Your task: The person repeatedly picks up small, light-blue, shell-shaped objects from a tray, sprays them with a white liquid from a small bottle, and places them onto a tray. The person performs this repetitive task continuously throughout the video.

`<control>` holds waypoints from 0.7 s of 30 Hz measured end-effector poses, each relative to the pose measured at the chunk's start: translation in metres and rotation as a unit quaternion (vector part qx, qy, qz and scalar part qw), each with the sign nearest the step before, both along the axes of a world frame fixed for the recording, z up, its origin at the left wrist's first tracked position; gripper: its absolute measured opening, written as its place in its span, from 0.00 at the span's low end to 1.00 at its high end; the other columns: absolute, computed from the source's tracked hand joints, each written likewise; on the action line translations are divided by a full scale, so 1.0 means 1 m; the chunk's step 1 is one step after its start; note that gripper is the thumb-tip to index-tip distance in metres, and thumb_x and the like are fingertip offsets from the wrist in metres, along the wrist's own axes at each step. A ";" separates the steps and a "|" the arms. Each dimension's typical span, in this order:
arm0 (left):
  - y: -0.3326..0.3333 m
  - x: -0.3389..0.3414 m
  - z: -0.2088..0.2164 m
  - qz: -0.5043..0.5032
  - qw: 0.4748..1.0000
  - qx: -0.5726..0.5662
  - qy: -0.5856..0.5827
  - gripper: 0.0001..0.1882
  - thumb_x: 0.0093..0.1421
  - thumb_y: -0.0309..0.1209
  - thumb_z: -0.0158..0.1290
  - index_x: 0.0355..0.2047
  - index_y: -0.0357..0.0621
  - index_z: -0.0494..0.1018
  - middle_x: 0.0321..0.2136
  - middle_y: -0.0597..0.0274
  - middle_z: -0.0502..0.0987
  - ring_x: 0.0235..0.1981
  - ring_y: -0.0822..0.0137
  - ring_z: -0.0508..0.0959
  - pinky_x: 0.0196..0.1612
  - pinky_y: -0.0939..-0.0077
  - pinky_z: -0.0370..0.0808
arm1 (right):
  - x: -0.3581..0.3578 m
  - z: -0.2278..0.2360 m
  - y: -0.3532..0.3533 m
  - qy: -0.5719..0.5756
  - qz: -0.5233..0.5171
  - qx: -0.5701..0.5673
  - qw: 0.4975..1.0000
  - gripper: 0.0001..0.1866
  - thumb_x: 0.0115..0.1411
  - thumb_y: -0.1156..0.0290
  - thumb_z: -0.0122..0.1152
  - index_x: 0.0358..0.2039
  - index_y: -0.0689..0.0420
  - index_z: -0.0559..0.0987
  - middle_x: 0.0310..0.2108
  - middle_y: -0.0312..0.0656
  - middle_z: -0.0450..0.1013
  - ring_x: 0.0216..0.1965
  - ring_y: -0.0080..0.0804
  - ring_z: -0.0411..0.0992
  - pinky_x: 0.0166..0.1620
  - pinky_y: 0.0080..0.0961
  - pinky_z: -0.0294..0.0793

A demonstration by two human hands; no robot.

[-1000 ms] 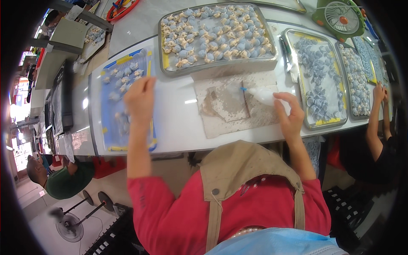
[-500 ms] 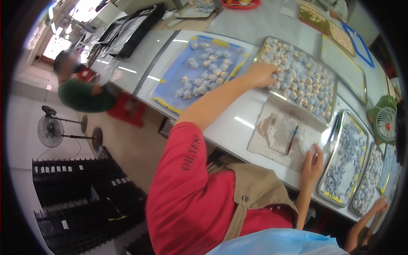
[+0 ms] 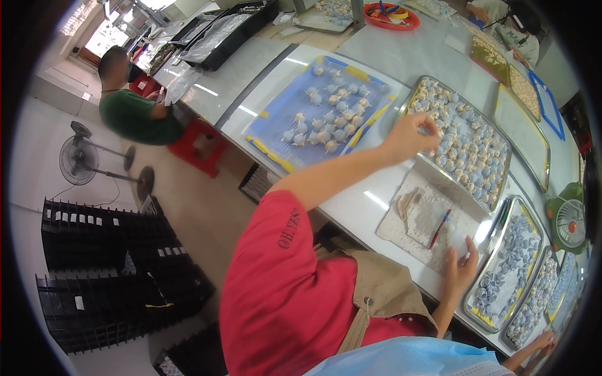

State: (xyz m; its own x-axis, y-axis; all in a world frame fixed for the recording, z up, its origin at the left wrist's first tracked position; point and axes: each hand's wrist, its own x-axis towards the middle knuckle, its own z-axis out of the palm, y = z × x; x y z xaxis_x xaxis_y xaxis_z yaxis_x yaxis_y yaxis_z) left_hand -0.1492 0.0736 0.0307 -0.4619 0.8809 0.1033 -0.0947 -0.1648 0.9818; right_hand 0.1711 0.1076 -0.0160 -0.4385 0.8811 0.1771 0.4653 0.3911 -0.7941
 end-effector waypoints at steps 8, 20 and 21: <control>-0.065 0.104 -0.009 -0.114 0.967 -0.061 -0.220 0.13 0.56 0.22 0.51 0.42 0.35 0.67 0.40 0.57 0.72 0.36 0.67 0.77 0.38 0.78 0.74 | -0.002 -0.005 0.002 0.000 0.005 0.062 0.998 0.17 0.44 0.75 0.66 0.37 0.62 0.75 0.33 0.45 0.71 0.35 0.35 0.69 0.39 0.25 0.68; -0.071 0.152 -0.031 -0.201 0.945 -0.143 -0.216 0.19 0.58 0.23 0.49 0.50 0.38 0.62 0.45 0.55 0.71 0.35 0.68 0.76 0.38 0.79 0.71 | 0.040 0.026 -0.029 0.224 -0.065 -0.146 0.961 0.15 0.52 0.77 0.62 0.40 0.61 0.70 0.34 0.36 0.70 0.34 0.18 0.67 0.37 0.16 0.67; -0.071 0.152 -0.032 -0.200 0.950 -0.137 -0.196 0.19 0.58 0.23 0.49 0.50 0.39 0.62 0.45 0.54 0.71 0.36 0.68 0.76 0.38 0.79 0.72 | 0.041 0.030 -0.033 0.232 -0.060 -0.148 0.959 0.15 0.52 0.77 0.62 0.40 0.61 0.70 0.35 0.36 0.70 0.34 0.18 0.67 0.38 0.16 0.67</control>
State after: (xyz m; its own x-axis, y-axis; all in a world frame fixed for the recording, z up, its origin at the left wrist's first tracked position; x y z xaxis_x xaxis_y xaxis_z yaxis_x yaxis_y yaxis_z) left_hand 0.0030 0.0025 -0.0017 -0.0408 0.9629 -0.2669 -0.4623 0.2186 0.8594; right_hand 0.2126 0.0751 0.0136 -0.2652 0.9622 0.0624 0.0613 0.0814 -0.9948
